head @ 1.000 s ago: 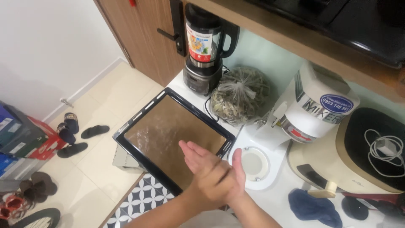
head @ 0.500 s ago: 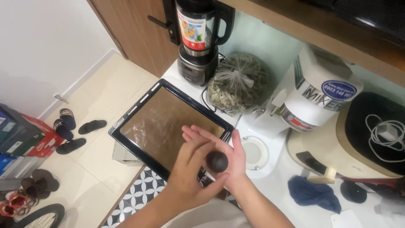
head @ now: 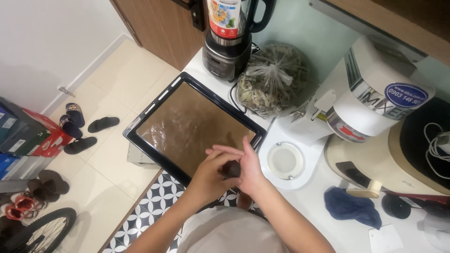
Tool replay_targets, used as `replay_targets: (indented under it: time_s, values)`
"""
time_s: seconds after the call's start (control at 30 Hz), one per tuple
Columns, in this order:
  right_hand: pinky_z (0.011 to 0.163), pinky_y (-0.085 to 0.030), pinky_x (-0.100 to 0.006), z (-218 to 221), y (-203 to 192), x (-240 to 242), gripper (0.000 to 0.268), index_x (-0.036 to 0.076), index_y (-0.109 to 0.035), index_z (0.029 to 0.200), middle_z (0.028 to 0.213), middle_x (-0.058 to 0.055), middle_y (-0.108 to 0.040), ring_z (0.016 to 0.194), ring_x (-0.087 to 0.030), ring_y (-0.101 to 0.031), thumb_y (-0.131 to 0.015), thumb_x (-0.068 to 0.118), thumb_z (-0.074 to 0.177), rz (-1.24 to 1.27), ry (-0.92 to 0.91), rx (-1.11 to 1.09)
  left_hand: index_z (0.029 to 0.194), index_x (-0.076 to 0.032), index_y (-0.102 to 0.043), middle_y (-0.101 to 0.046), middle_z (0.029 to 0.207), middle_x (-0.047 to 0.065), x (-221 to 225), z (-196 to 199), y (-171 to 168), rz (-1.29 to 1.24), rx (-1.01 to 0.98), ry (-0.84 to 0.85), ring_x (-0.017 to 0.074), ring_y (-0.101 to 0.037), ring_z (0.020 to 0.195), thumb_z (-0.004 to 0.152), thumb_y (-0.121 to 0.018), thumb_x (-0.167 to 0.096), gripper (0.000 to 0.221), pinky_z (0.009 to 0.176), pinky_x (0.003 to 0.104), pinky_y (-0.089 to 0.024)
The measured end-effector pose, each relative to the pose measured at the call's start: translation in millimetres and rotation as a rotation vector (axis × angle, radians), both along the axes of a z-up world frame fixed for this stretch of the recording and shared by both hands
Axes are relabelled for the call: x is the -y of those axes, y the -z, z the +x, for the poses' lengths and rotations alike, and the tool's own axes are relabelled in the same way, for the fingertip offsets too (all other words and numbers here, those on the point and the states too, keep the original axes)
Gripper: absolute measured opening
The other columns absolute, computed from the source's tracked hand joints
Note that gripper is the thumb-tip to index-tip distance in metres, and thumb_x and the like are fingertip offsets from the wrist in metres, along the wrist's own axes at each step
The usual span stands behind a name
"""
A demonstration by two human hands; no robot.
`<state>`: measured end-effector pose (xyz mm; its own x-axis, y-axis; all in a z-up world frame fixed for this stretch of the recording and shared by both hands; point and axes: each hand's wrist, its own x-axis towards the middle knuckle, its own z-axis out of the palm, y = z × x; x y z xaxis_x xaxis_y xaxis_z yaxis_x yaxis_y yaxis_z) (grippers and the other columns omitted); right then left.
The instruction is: Cleaning baking trays and rolling pieces of dough into balls on a kitchen counter.
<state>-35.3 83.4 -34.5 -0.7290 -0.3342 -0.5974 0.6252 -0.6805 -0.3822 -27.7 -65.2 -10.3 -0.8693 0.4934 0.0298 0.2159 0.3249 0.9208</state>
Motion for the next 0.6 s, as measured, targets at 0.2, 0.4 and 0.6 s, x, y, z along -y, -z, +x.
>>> replay_targets:
  time_s: [0.2, 0.4, 0.6]
  values:
    - [0.099, -0.049, -0.054, -11.4, 31.6, 1.3, 0.084, -0.003, -0.058, 0.130, 0.126, -0.018, -0.065, 0.116, -0.034, -0.063, -0.027, 0.068, 0.098, 0.022, 0.001, 0.187, 0.109, -0.005, -0.068, -0.065, 0.116, 0.007, 24.5, -40.0, 74.0, 0.336, 0.562, 0.021, 0.0209, -0.068, 0.103, 0.072, -0.082, 0.000, 0.040, 0.083, 0.033, -0.058]
    - [0.101, -0.055, -0.049, -0.4, 115.7, 7.6, 0.062, 0.001, -0.062, 0.129, 0.130, -0.016, -0.064, 0.118, -0.033, -0.066, -0.054, 0.051, 0.094, 0.777, -0.108, -0.276, 0.111, -0.009, -0.067, -0.072, 0.106, 0.011, 60.0, -143.2, 100.2, 0.131, 0.521, -0.151, 0.0243, -0.071, 0.099, 0.074, -0.081, -0.005, 0.040, 0.083, 0.036, -0.060]
    - [0.110, -0.027, -0.060, 10.4, 109.9, 22.5, 0.072, 0.003, -0.052, 0.138, 0.146, -0.020, -0.042, 0.134, -0.047, -0.032, -0.081, 0.030, 0.078, 1.890, -0.428, -0.835, 0.106, -0.008, -0.069, -0.064, 0.108, 0.015, 83.1, -249.9, 155.6, -0.311, -0.249, -0.175, 0.0339, -0.062, 0.101, 0.067, -0.081, -0.002, 0.041, 0.088, 0.043, -0.054]
